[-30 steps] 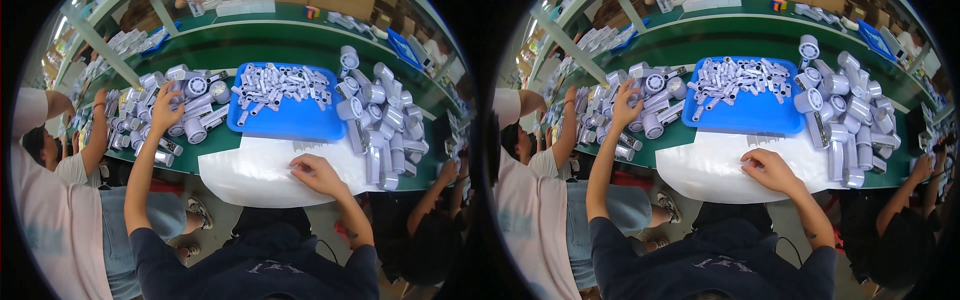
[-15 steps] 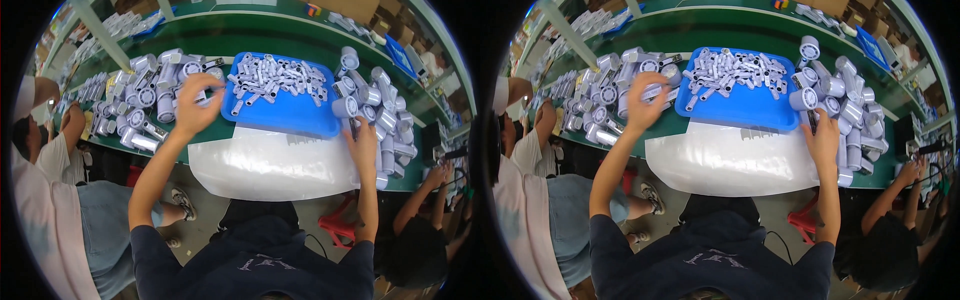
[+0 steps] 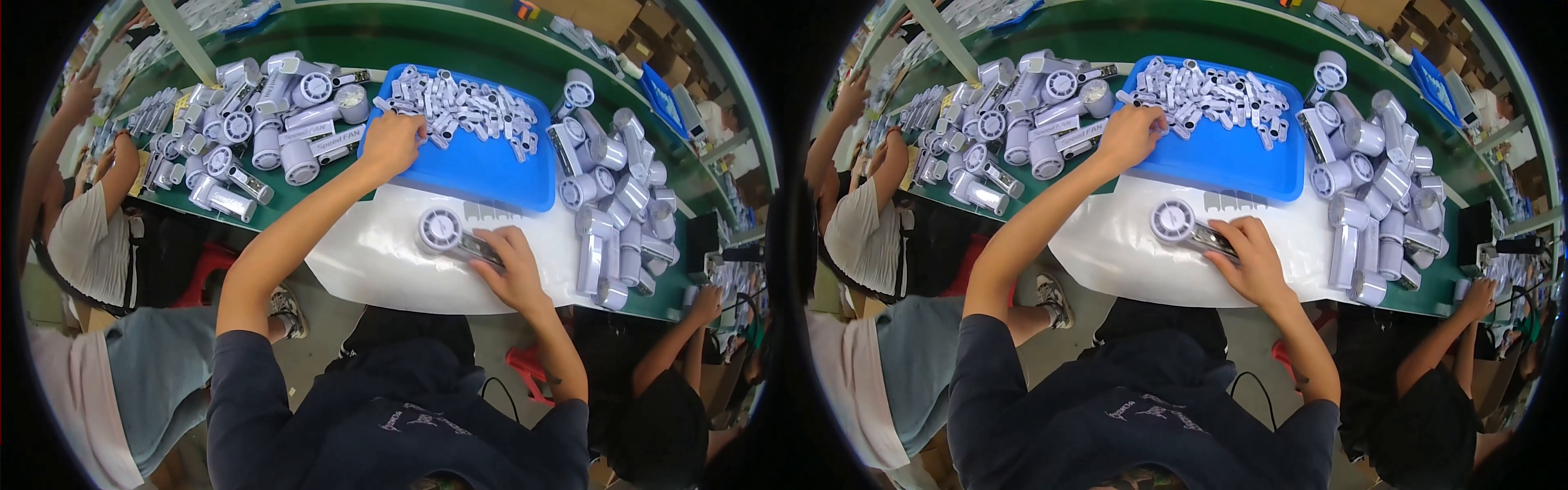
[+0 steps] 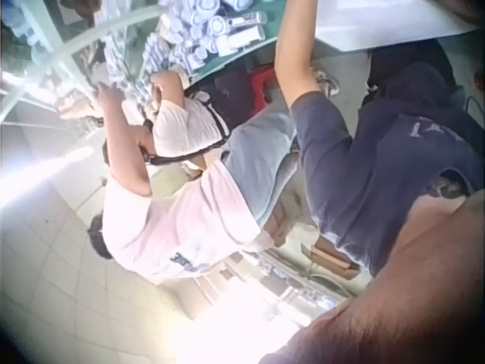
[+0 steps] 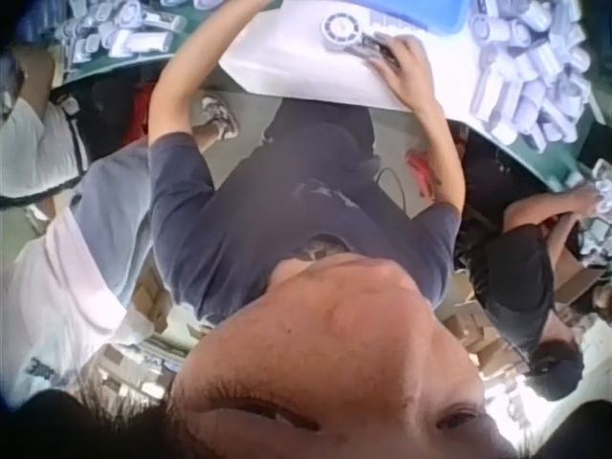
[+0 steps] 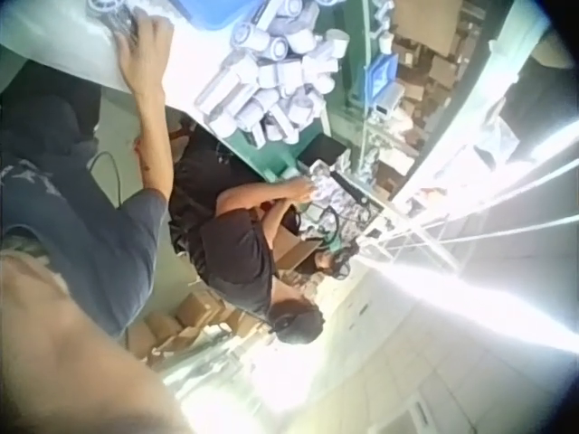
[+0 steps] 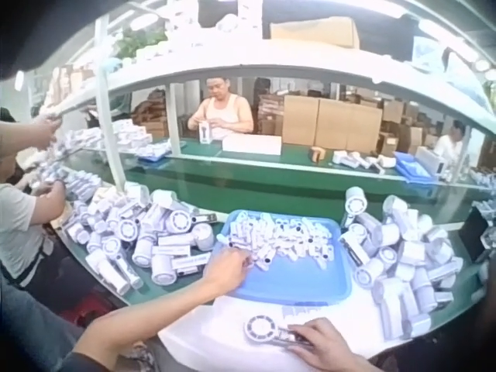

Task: Assembling and inspecting portable hand fans at a factory workstation.

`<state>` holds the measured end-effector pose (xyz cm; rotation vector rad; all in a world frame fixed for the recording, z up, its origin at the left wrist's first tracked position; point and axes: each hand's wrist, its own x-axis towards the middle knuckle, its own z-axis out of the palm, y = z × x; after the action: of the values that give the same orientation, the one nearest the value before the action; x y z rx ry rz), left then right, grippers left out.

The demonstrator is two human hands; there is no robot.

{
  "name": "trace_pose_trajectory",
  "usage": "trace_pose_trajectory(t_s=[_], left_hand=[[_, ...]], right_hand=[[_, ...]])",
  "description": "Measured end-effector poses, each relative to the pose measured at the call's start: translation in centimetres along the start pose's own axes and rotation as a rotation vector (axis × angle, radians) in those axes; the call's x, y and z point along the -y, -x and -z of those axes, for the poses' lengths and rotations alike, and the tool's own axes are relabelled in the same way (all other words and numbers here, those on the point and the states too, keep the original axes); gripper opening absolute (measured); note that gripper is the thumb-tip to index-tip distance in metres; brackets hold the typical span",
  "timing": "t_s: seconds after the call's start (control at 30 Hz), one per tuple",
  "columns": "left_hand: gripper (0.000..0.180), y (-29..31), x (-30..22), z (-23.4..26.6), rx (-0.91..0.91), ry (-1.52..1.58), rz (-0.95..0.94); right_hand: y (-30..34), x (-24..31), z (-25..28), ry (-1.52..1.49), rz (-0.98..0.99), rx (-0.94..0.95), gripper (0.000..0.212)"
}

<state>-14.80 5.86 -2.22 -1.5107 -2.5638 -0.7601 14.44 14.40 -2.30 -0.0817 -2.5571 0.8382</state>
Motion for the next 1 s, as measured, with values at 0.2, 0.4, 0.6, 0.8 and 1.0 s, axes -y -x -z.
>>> trace_pose_trajectory(t_s=[0.2, 0.4, 0.6, 0.8, 1.0], left_hand=[[0.021, 2.9, -5.3, 3.6, -0.121, 0.525, -0.314], [0.035, 5.8, -10.8, 5.4, 0.082, 0.667, -0.498], [0.046, 6.9, -10.5, 5.6, 0.107, 0.628, -0.488], [0.057, 8.4, -6.6, 6.5, 0.125, 0.455, -0.454], [0.049, 9.3, -5.6, 4.5, 0.204, 0.376, -0.353]], right_hand=[[-2.1, 0.8, -0.3, -0.106, -0.041, -0.238, 0.043], [-3.3, 0.3, 1.6, -0.906, -0.363, -0.223, 0.028], [-2.8, 0.7, 1.6, -1.079, -0.456, -0.139, 0.021], [-2.9, 2.0, 0.6, -0.165, -0.109, -0.187, 0.018], [-3.7, 2.4, -0.6, -0.104, -0.155, -0.076, 0.023]])
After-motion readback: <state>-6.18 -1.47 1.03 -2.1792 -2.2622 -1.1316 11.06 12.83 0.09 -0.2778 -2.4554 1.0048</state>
